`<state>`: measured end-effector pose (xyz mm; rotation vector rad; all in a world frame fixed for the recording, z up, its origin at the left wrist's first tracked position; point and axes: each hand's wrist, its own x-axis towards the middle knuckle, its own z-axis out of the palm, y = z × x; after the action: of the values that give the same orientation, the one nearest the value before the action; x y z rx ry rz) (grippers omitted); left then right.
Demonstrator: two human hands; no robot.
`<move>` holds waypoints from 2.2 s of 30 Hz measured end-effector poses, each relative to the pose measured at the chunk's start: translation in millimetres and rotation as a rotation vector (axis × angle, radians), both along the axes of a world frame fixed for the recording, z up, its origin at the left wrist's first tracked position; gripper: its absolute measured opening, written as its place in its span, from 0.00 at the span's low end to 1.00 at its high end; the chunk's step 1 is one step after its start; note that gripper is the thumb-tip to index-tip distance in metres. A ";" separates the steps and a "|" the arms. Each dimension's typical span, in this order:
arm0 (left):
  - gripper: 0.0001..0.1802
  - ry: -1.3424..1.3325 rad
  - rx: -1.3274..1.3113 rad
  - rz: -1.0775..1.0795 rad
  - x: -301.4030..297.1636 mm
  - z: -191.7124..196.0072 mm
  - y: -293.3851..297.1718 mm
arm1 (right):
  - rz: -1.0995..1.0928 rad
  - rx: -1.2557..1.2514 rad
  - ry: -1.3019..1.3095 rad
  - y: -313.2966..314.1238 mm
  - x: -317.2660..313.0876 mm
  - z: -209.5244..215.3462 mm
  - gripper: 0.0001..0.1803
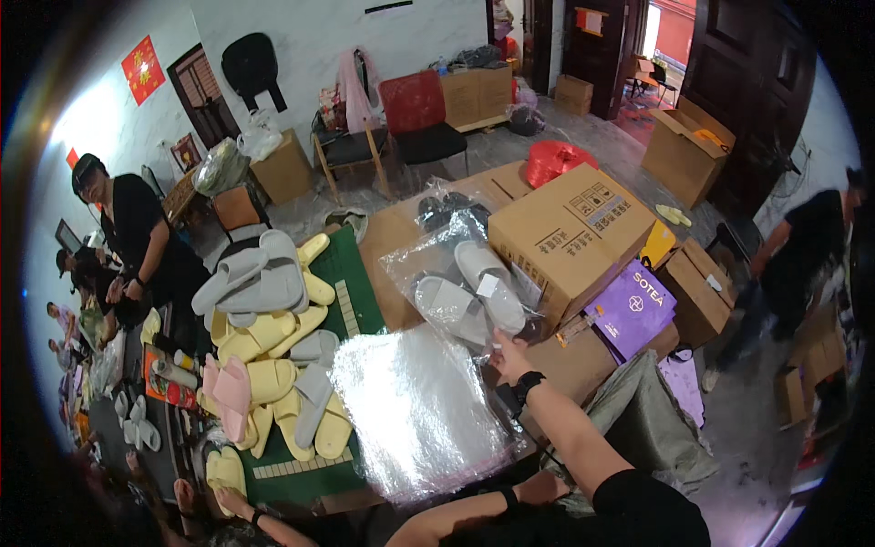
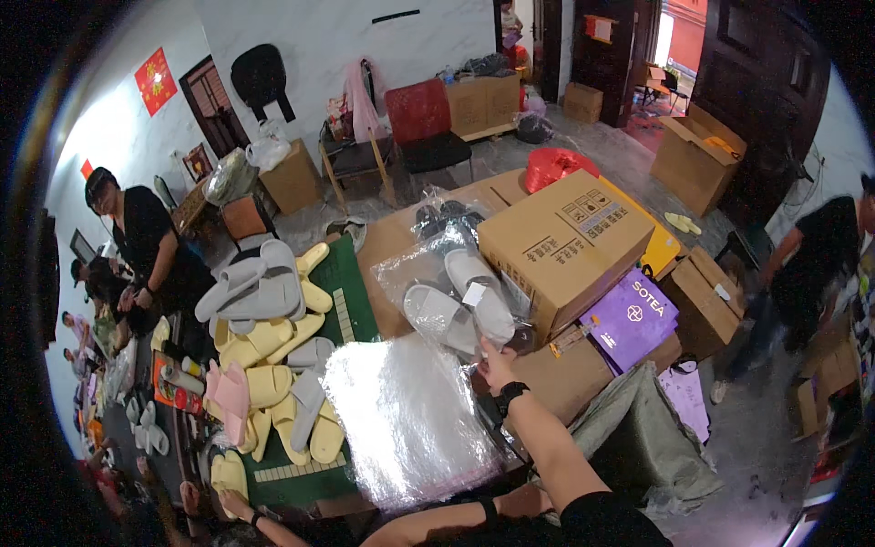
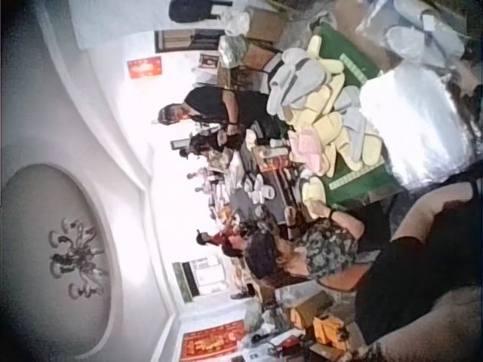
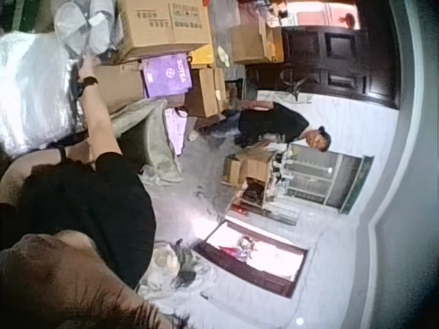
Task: The recorder is placing various foam sliders/shoes into plastic bags and then into a large storage sack.
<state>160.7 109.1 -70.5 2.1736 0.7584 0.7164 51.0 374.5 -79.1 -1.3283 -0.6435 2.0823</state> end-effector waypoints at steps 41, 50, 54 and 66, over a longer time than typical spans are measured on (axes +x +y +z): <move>0.07 0.012 0.101 0.110 -5.9 -22.8 13.0 | -0.231 1.094 -0.676 9.5 -92.2 129.2 0.38; 0.09 0.365 -0.230 -0.046 -9.6 -4.0 24.6 | 0.047 1.871 -1.162 17.3 -134.3 158.6 0.36; 0.12 0.372 -0.286 -0.061 -10.6 0.0 26.2 | 0.597 1.990 -1.233 8.2 -150.7 159.6 0.44; 0.12 -0.061 -0.096 0.075 -8.4 -41.9 16.6 | 1.094 2.148 -1.207 43.8 -184.6 90.3 0.16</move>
<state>152.3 125.7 -112.4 2.0376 0.8290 0.7648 -133.5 418.3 11.2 -0.3978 -3.0207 -0.3609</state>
